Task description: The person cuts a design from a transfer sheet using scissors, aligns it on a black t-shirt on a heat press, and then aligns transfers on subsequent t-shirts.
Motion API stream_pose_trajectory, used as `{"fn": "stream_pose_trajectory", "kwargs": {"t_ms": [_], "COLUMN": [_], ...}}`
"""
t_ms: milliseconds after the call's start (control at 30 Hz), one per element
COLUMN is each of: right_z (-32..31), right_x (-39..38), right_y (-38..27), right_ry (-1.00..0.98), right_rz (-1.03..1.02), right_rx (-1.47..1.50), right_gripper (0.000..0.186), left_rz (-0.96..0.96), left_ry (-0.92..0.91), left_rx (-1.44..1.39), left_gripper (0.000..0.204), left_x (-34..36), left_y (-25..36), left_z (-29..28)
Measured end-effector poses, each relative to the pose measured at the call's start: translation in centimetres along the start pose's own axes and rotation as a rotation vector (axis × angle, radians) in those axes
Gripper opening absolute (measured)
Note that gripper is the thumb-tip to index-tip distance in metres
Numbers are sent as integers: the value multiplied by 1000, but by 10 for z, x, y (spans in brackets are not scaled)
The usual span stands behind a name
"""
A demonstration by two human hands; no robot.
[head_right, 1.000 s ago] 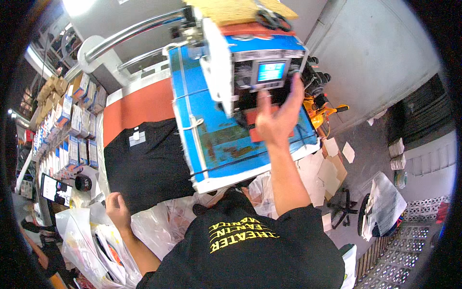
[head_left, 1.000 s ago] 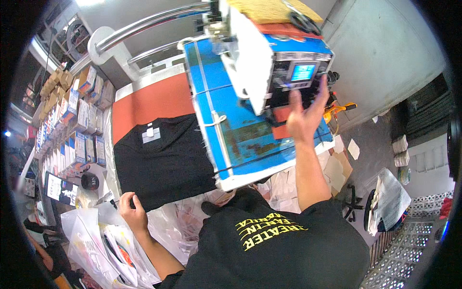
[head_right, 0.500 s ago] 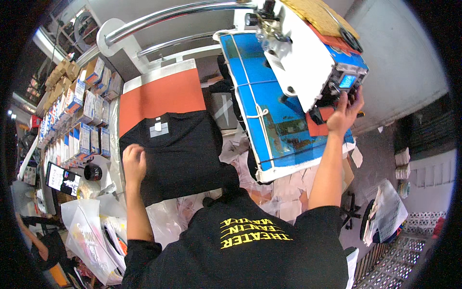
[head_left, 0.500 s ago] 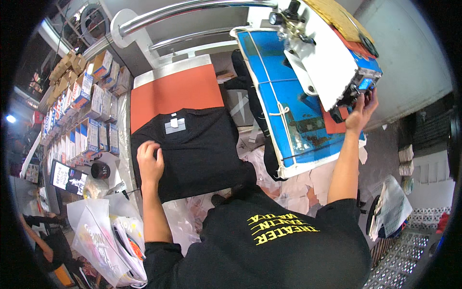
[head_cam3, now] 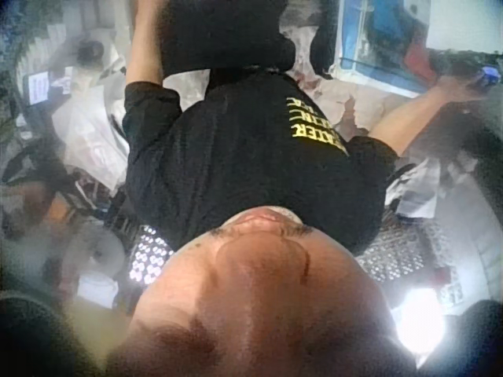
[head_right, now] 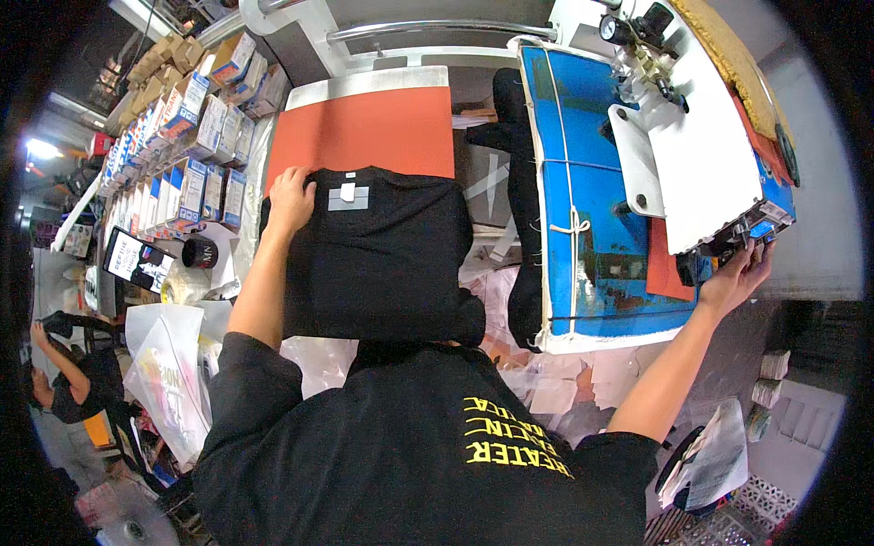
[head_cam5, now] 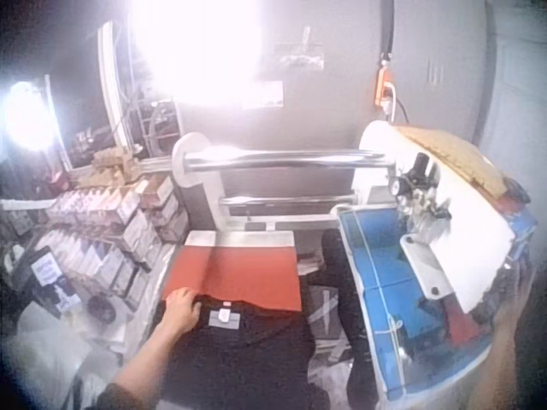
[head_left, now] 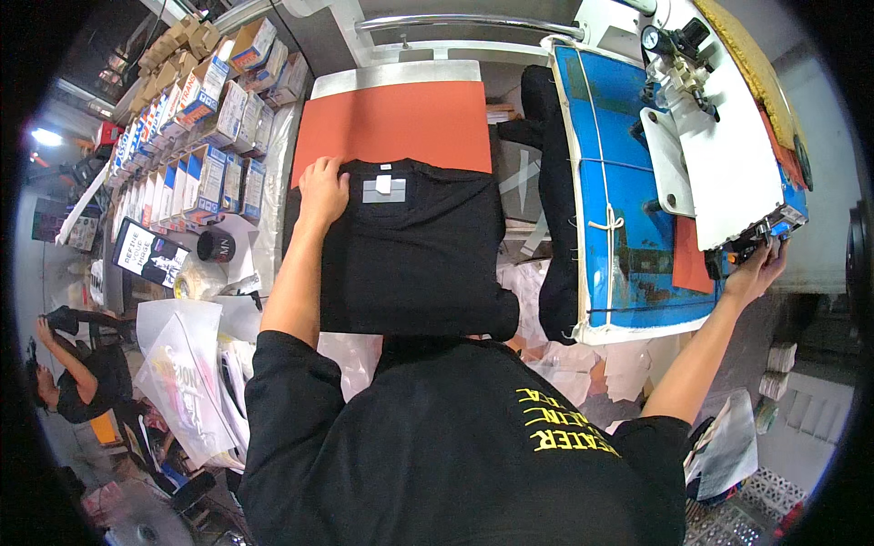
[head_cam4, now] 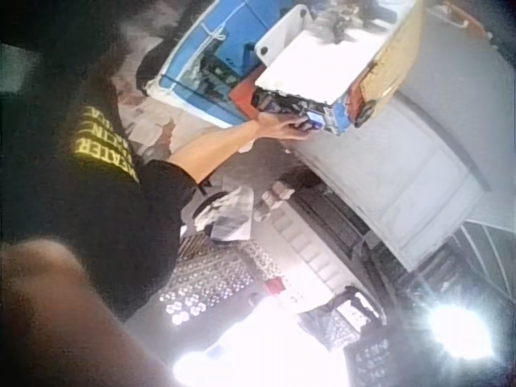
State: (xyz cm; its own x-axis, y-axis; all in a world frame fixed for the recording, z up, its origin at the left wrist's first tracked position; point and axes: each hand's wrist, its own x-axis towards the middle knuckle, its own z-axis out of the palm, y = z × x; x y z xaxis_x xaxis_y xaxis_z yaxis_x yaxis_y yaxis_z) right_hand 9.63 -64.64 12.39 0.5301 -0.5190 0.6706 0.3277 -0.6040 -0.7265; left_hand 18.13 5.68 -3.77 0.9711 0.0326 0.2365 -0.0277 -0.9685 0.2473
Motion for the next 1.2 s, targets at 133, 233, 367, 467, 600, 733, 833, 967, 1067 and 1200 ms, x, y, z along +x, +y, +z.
{"fn": "stream_pose_trajectory", "kwargs": {"t_ms": [133,233,367,467,600,733,833,967,1067,1200], "right_z": [-11,-4,66,140,164,157,157,166,172,180], "right_x": [5,-14,-121,-223,-319,-352,-343,-333,-326,-319], "right_y": [-13,-78,-147,-184,-202,-208,-204,-190,-184,-167], "right_ry": [50,236,62,-226,-605,-722,-764,-736,-787,-831], "right_rz": [-70,-313,-376,-191,31,118,70,35,63,45], "right_rx": [-367,-863,-690,-527,-325,-191,-173,-115,-89,-103], "right_gripper": [55,46,26,19,21,19,19,18,16,11], "left_rz": [-103,-96,160,96,-54,-64,-6,133,-72,85], "left_ry": [-124,-357,-372,-429,-510,-357,-417,-790,-1104,-925], "left_rx": [-207,-585,-405,-463,-947,-1179,-1113,-1303,-1737,-1683], "left_gripper": [24,25,25,17,12,20,25,26,37,32], "left_x": [26,42,26,33,52,93,104,62,27,7], "left_y": [2,-16,16,22,3,16,79,227,306,268], "left_z": [-6,-5,-24,-24,-19,-65,-90,-72,-25,-34]}}
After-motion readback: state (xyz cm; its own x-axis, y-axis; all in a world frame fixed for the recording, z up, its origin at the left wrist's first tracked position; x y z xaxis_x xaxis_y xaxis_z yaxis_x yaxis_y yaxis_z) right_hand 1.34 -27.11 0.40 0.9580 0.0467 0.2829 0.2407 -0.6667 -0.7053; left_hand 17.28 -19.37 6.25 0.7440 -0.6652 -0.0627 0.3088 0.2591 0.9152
